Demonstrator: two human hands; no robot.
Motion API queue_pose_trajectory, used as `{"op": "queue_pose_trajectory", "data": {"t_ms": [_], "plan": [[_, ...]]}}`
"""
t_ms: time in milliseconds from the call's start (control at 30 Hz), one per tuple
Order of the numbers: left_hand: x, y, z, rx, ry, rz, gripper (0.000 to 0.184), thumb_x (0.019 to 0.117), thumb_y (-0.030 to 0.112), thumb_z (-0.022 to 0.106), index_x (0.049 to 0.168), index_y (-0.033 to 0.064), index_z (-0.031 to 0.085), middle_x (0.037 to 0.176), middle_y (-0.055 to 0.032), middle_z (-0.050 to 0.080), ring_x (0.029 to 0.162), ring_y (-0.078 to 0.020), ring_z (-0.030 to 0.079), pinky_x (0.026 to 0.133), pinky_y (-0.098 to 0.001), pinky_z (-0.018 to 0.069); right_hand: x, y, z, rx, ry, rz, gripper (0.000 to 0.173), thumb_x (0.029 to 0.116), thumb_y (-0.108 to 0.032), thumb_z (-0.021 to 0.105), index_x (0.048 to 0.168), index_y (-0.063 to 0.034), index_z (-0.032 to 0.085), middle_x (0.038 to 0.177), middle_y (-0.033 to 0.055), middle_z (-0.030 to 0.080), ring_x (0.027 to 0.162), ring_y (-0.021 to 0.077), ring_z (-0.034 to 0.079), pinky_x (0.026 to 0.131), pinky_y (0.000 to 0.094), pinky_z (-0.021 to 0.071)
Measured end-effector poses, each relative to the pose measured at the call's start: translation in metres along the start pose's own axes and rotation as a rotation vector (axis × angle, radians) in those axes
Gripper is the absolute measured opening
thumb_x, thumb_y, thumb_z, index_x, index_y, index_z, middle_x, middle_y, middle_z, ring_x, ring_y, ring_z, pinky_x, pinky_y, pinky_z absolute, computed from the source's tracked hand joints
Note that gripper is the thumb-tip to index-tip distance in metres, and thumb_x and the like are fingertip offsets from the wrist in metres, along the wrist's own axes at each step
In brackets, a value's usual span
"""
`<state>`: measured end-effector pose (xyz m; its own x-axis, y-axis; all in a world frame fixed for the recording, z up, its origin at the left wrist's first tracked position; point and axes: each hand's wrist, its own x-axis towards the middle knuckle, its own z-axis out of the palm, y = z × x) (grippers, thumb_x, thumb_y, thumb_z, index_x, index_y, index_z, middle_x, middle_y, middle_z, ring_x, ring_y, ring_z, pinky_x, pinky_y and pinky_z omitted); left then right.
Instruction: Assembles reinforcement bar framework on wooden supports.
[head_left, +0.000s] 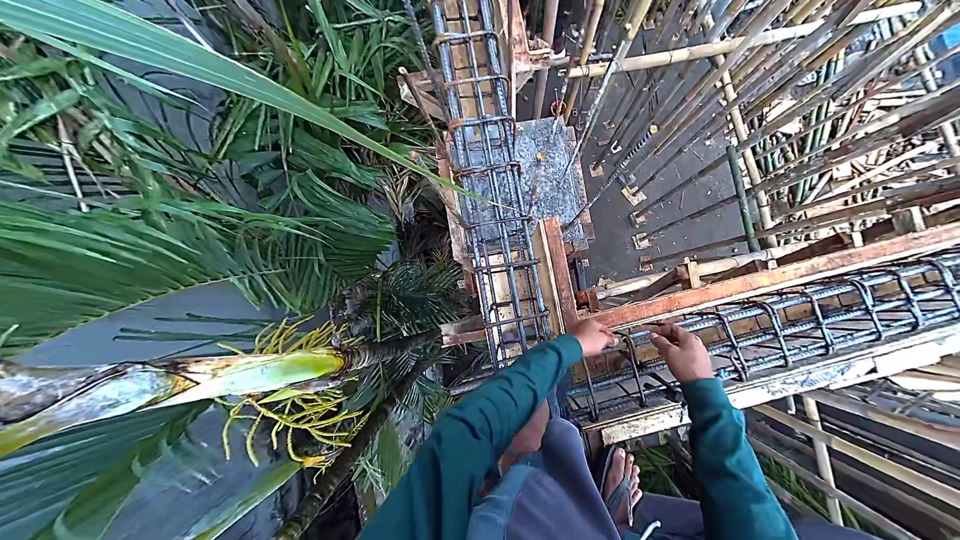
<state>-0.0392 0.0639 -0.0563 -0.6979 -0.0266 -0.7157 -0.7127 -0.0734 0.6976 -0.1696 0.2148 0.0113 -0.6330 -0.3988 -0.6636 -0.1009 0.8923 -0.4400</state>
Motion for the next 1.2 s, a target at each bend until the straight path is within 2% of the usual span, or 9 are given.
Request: {"op": "queue_pose_trajectory", "data": {"t_ms": [200,400,600,700,800,867,967,1133,1200], "plan": [[-0.010,0.018,0.011,0.050,0.085,0.073,0.027,0.1043,0.017,0.061,0.117,-0.0058,0.069,0.116,-0.0258,0.069,0.111,-0.0361,0.066,0.101,-0.0541,0.0502,-0.006,0.001,-0.001,0.033,0.020,0.018,0.026,0.1028,-0.019,0.064,0.121,-0.0011,0.070,0.116,0.0205,0.071,0.110,0.0344,0.068,0.100,0.0569,0.0507],[0.025,-0.008,0.002,0.074,0.062,-0.181,0.039,0.1038,0.028,0.060,0.124,-0.0049,0.067,0.121,-0.0259,0.067,0.115,-0.0373,0.064,0.102,-0.0562,0.0478,-0.007,0.004,0.006,0.014,0.000,0.024,0.026,0.1041,-0.020,0.061,0.121,-0.0030,0.071,0.117,0.0211,0.071,0.113,0.0381,0.066,0.102,0.0620,0.0478],[-0.018,0.009,0.023,0.422,0.116,0.048,0.024,0.1016,0.020,0.059,0.106,0.0005,0.073,0.103,-0.0232,0.071,0.102,-0.0404,0.068,0.090,-0.0620,0.0532,-0.007,0.009,0.021,-0.034,-0.057,-0.003,0.023,0.1027,-0.018,0.061,0.118,-0.0047,0.071,0.114,0.0187,0.072,0.112,0.0358,0.067,0.100,0.0610,0.0494],[-0.033,0.009,0.031,0.514,0.124,0.061,0.023,0.1012,0.024,0.061,0.100,0.0069,0.076,0.100,-0.0160,0.073,0.112,-0.0383,0.064,0.096,-0.0603,0.0487,-0.008,0.011,0.029,-0.089,-0.065,-0.023,0.021,0.1025,-0.015,0.060,0.117,-0.0042,0.071,0.114,0.0194,0.072,0.111,0.0371,0.067,0.099,0.0621,0.0497],[-0.044,0.009,0.023,0.204,0.119,0.028,0.025,0.1040,0.022,0.060,0.108,0.0009,0.074,0.106,-0.0194,0.072,0.108,-0.0346,0.066,0.099,-0.0562,0.0482,-0.017,0.013,0.035,-0.056,-0.049,-0.072,0.019,0.0990,-0.004,0.061,0.115,-0.0024,0.071,0.110,0.0217,0.072,0.101,0.0405,0.069,0.089,0.0643,0.0533],[-0.048,0.014,0.012,-0.127,0.122,-0.021,0.025,0.1056,0.016,0.057,0.115,-0.0046,0.067,0.107,-0.0207,0.067,0.096,-0.0287,0.061,0.088,-0.0486,0.0493,-0.021,0.013,0.035,0.072,-0.072,-0.105,0.026,0.0950,0.005,0.062,0.119,-0.0015,0.071,0.121,0.0225,0.069,0.101,0.0398,0.069,0.089,0.0619,0.0544],[-0.036,0.019,0.002,-0.467,0.095,-0.052,0.020,0.1056,0.010,0.054,0.113,-0.0052,0.065,0.093,-0.0072,0.063,0.080,-0.0105,0.058,0.080,-0.0277,0.0514,-0.020,0.012,0.034,0.173,-0.072,-0.217,0.039,0.0958,0.002,0.063,0.133,-0.0074,0.066,0.145,0.0219,0.055,0.095,0.0356,0.069,0.080,0.0544,0.0575],[-0.022,0.025,-0.005,-0.774,0.007,-0.209,0.019,0.1084,0.025,0.048,0.102,0.0111,0.060,0.078,0.0014,0.057,0.069,-0.0124,0.060,0.069,-0.0321,0.0554,-0.016,-0.001,0.017,0.149,-0.042,-0.235,0.027,0.1039,-0.022,0.061,0.121,-0.0036,0.073,0.141,0.0181,0.061,0.124,0.0315,0.062,0.106,0.0521,0.0489],[-0.018,0.026,-0.002,-0.724,0.007,-0.200,0.026,0.1091,0.030,0.047,0.100,0.0118,0.062,0.081,0.0008,0.061,0.071,-0.0127,0.061,0.067,-0.0316,0.0537,-0.017,-0.008,0.015,0.054,-0.026,-0.200,0.032,0.1079,-0.023,0.054,0.118,0.0001,0.073,0.129,0.0215,0.066,0.122,0.0353,0.063,0.107,0.0577,0.0455]]}}
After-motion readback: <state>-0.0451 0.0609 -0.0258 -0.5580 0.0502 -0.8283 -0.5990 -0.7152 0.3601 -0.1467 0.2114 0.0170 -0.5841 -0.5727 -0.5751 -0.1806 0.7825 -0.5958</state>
